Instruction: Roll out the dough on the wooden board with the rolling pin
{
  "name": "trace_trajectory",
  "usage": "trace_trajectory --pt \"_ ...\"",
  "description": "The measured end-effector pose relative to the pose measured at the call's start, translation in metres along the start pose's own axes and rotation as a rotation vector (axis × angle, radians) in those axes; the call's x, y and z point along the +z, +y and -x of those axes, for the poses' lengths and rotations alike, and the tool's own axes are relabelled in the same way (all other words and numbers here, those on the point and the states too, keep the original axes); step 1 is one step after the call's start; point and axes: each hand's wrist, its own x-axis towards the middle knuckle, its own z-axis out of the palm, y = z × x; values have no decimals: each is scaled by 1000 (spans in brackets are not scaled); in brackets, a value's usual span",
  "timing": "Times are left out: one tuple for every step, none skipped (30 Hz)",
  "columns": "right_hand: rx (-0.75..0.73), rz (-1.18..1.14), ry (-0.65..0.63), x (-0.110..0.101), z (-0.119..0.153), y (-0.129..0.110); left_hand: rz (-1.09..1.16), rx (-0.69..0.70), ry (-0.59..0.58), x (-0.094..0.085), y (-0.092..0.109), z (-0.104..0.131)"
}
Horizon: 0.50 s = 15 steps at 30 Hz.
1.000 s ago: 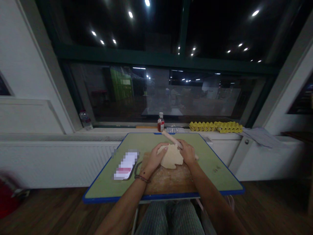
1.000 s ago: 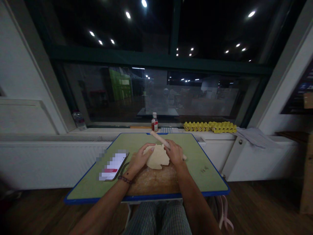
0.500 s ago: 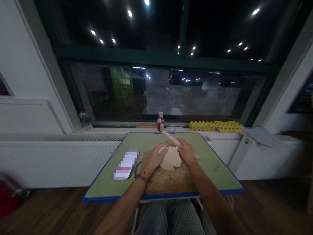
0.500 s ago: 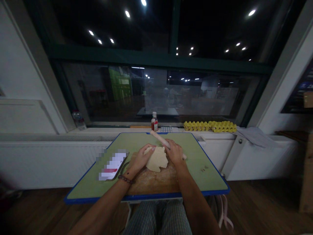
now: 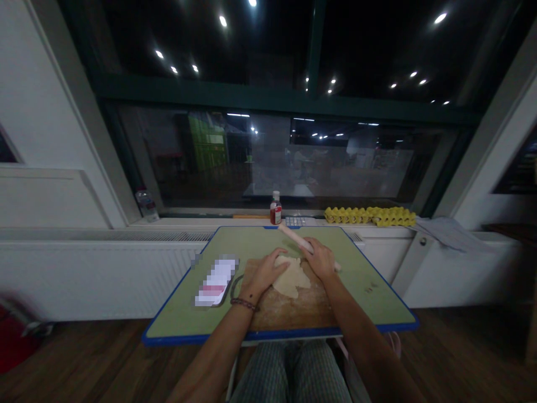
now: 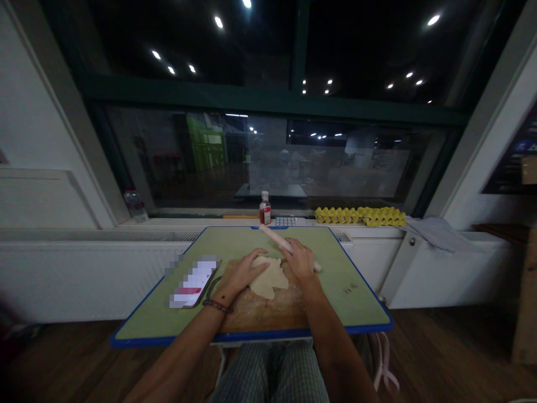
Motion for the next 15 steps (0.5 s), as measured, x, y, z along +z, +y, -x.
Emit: trace_trajectory --pt "8 0 3 1 0 1 -68 -19 -17 -2 1 1" --pt "10 -2 6 1 0 2 -138 -41 -30 -4 3 1" --pt "5 -5 9 1 0 2 -209 -66 -37 -6 5 2" --pt "-13 -11 8 0 1 1 -277 -90 -37 -8 9 3" --pt "-36 -16 3 0 1 0 -337 -110 -32 -10 13 4" --pt "-62 -20 -8 -1 1 -1 -387 -123 -19 -11 16 5" --pt "-83 -20 -22 -2 2 -3 -425 -125 2 -12 19 5" --pt "-99 -16 -38 -3 2 -5 -447 -114 32 -13 22 5" --pt "-113 -6 -56 -5 2 -7 -452 -90 71 -13 23 5" --pt "-125 9 -73 -6 2 -9 -447 -59 116 -13 24 4" --pt "-139 27 -85 -7 3 -10 -440 -23 163 -14 25 4" --pt "-158 49 -94 -8 3 -12 -436 17 208 -14 25 3" --pt "-180 71 -100 -9 3 -14 -439 55 244 -14 26 3" --pt "-206 93 -106 -10 4 -16 -449 89 270 -15 27 3" --pt "-234 115 -110 -9 4 -18 -469 117 288 -15 28 4"
